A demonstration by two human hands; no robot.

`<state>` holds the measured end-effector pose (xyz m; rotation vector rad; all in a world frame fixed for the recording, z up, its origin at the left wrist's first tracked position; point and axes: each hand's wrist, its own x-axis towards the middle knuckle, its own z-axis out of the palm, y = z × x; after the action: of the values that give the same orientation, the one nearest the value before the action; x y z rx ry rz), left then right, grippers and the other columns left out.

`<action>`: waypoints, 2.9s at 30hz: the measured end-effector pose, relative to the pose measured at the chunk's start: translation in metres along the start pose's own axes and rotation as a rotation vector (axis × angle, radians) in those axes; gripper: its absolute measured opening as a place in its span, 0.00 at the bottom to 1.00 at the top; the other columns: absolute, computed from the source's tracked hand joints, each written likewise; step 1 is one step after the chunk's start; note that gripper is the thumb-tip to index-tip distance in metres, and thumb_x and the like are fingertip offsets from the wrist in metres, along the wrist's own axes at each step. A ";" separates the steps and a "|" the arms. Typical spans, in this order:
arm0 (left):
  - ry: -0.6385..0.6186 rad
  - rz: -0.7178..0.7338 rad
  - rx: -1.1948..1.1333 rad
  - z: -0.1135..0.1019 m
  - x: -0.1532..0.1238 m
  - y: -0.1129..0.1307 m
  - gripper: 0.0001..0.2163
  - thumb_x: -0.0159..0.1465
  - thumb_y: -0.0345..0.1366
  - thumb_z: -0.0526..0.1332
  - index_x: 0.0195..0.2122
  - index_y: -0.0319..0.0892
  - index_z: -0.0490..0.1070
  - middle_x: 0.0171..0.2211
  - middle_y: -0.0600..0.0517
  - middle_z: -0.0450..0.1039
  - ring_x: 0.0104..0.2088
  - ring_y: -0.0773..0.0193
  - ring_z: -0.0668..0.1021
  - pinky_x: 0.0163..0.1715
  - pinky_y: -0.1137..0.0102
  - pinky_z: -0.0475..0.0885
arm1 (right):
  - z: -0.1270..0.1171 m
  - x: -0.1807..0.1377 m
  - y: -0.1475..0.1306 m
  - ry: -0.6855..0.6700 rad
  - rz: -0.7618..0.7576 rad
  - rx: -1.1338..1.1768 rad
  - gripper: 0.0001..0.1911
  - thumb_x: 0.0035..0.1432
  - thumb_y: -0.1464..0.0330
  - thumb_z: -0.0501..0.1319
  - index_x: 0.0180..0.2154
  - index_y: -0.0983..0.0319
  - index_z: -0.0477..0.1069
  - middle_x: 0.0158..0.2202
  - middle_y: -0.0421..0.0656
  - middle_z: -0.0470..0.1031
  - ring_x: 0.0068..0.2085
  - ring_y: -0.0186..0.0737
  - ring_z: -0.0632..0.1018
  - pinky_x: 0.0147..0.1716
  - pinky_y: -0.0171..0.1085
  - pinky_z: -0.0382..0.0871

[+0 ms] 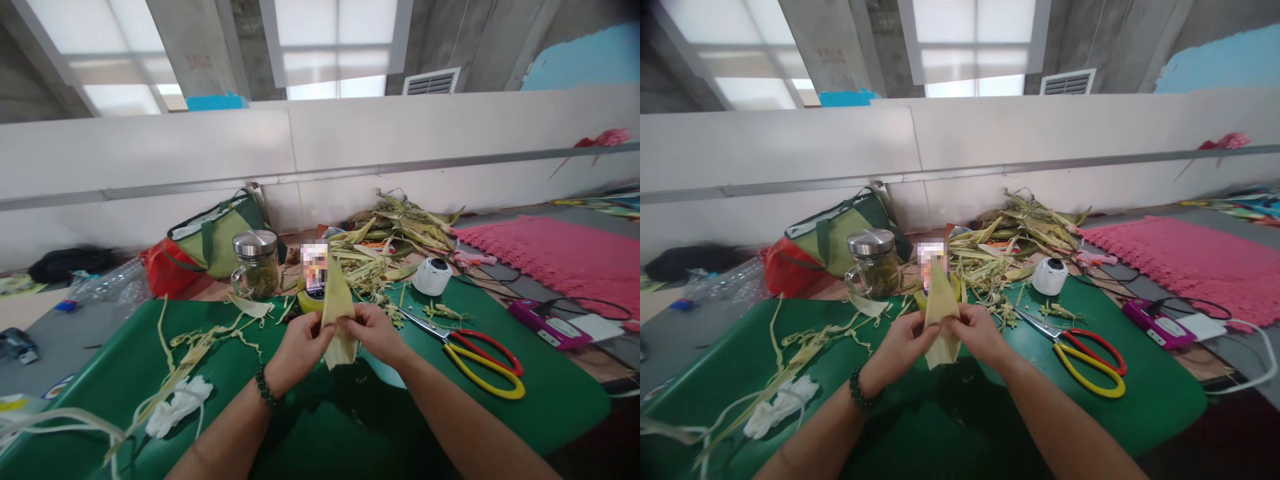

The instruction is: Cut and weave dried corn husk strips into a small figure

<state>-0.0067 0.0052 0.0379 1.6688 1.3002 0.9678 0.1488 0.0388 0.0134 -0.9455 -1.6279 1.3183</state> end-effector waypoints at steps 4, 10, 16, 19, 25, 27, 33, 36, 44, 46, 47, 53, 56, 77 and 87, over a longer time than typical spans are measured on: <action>-0.185 -0.109 -0.129 0.005 -0.001 0.000 0.12 0.54 0.42 0.59 0.28 0.35 0.71 0.20 0.53 0.68 0.19 0.67 0.69 0.20 0.72 0.69 | -0.007 0.002 0.003 0.095 -0.015 0.019 0.11 0.47 0.63 0.62 0.26 0.65 0.71 0.23 0.38 0.69 0.24 0.31 0.67 0.23 0.30 0.60; -0.133 -0.089 -0.160 0.008 -0.002 0.001 0.12 0.54 0.41 0.60 0.27 0.35 0.72 0.24 0.50 0.71 0.22 0.67 0.70 0.20 0.73 0.70 | -0.013 0.001 0.002 -0.126 0.072 0.096 0.12 0.40 0.66 0.67 0.27 0.67 0.73 0.23 0.39 0.71 0.25 0.34 0.70 0.25 0.32 0.65; -0.104 -0.125 -0.178 0.005 0.000 0.000 0.10 0.53 0.39 0.61 0.26 0.35 0.72 0.23 0.51 0.71 0.21 0.67 0.71 0.21 0.73 0.71 | -0.015 0.000 0.001 -0.277 0.079 0.100 0.08 0.43 0.71 0.63 0.30 0.68 0.74 0.24 0.38 0.72 0.25 0.31 0.70 0.25 0.30 0.62; -0.110 -0.124 -0.181 0.004 0.000 0.003 0.10 0.53 0.39 0.61 0.25 0.35 0.72 0.22 0.52 0.71 0.21 0.67 0.71 0.21 0.72 0.71 | -0.015 0.000 0.002 -0.289 0.060 0.113 0.08 0.43 0.73 0.62 0.31 0.67 0.73 0.25 0.38 0.72 0.26 0.31 0.70 0.26 0.30 0.63; -0.122 -0.113 -0.133 0.003 -0.001 0.002 0.11 0.54 0.39 0.59 0.27 0.34 0.73 0.23 0.50 0.72 0.21 0.65 0.72 0.22 0.71 0.72 | -0.016 0.002 0.008 -0.257 0.052 0.101 0.07 0.44 0.71 0.63 0.30 0.67 0.72 0.24 0.38 0.70 0.26 0.32 0.69 0.26 0.30 0.62; -0.110 -0.104 -0.120 0.003 -0.001 0.001 0.12 0.55 0.39 0.58 0.28 0.33 0.73 0.23 0.50 0.71 0.21 0.65 0.72 0.21 0.71 0.72 | -0.016 0.002 0.007 -0.231 0.050 0.097 0.07 0.44 0.70 0.63 0.29 0.67 0.73 0.24 0.38 0.70 0.26 0.32 0.69 0.25 0.30 0.62; -0.154 -0.141 -0.217 -0.002 0.002 0.004 0.14 0.52 0.40 0.61 0.33 0.32 0.75 0.28 0.48 0.74 0.25 0.64 0.73 0.23 0.69 0.74 | -0.013 0.001 -0.001 -0.168 0.067 0.079 0.09 0.41 0.68 0.65 0.28 0.67 0.73 0.23 0.39 0.71 0.26 0.34 0.71 0.25 0.31 0.64; -0.167 -0.136 -0.235 -0.004 0.001 0.006 0.15 0.51 0.40 0.62 0.34 0.32 0.76 0.29 0.47 0.74 0.25 0.65 0.72 0.23 0.71 0.73 | -0.011 0.001 -0.002 -0.164 0.075 0.069 0.09 0.42 0.67 0.65 0.26 0.66 0.73 0.22 0.39 0.70 0.25 0.33 0.70 0.24 0.32 0.64; -0.143 -0.148 -0.186 -0.004 0.002 0.005 0.17 0.53 0.38 0.61 0.41 0.32 0.74 0.30 0.47 0.76 0.24 0.67 0.71 0.20 0.75 0.69 | -0.008 0.000 -0.003 -0.179 0.066 -0.001 0.07 0.45 0.67 0.60 0.23 0.66 0.71 0.19 0.37 0.66 0.21 0.30 0.67 0.22 0.31 0.64; -0.135 -0.162 -0.178 -0.004 0.001 0.005 0.17 0.53 0.38 0.60 0.41 0.33 0.74 0.31 0.47 0.76 0.25 0.66 0.73 0.21 0.74 0.70 | -0.007 0.000 -0.002 -0.182 0.063 0.001 0.07 0.45 0.67 0.59 0.24 0.66 0.71 0.19 0.37 0.66 0.22 0.30 0.67 0.23 0.31 0.64; -0.133 -0.159 -0.171 -0.003 0.001 0.005 0.16 0.53 0.38 0.60 0.40 0.33 0.74 0.30 0.47 0.76 0.26 0.65 0.74 0.22 0.74 0.70 | -0.007 0.000 -0.001 -0.177 0.064 -0.004 0.07 0.45 0.68 0.59 0.24 0.66 0.71 0.19 0.37 0.65 0.21 0.29 0.66 0.22 0.30 0.63; -0.108 -0.146 -0.113 -0.002 0.000 0.002 0.14 0.54 0.36 0.59 0.38 0.32 0.74 0.28 0.48 0.75 0.25 0.65 0.74 0.23 0.73 0.70 | -0.004 0.000 0.000 -0.140 0.071 -0.068 0.06 0.45 0.68 0.59 0.23 0.65 0.68 0.18 0.35 0.63 0.20 0.28 0.64 0.19 0.28 0.56; -0.096 -0.155 -0.104 -0.002 0.000 0.001 0.14 0.54 0.36 0.59 0.37 0.32 0.73 0.28 0.49 0.74 0.24 0.66 0.73 0.23 0.73 0.70 | -0.003 -0.001 -0.001 -0.142 0.050 -0.090 0.06 0.46 0.68 0.58 0.24 0.65 0.68 0.19 0.36 0.64 0.21 0.28 0.64 0.19 0.28 0.55; -0.041 -0.168 -0.166 0.000 0.000 0.005 0.06 0.51 0.33 0.59 0.27 0.36 0.71 0.23 0.53 0.69 0.21 0.69 0.69 0.21 0.75 0.67 | -0.003 -0.002 0.003 -0.150 -0.020 -0.210 0.06 0.48 0.70 0.55 0.26 0.65 0.69 0.19 0.36 0.64 0.22 0.29 0.64 0.20 0.28 0.55; -0.021 -0.103 -0.029 0.003 -0.002 0.003 0.07 0.52 0.29 0.55 0.29 0.34 0.71 0.20 0.53 0.68 0.20 0.70 0.68 0.19 0.75 0.64 | -0.001 -0.003 0.005 -0.114 -0.143 -0.408 0.06 0.48 0.72 0.53 0.26 0.65 0.68 0.21 0.36 0.64 0.24 0.30 0.62 0.23 0.29 0.55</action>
<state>-0.0029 0.0027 0.0388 1.5707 1.3383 0.9021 0.1512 0.0368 0.0077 -0.9800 -2.0613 0.9750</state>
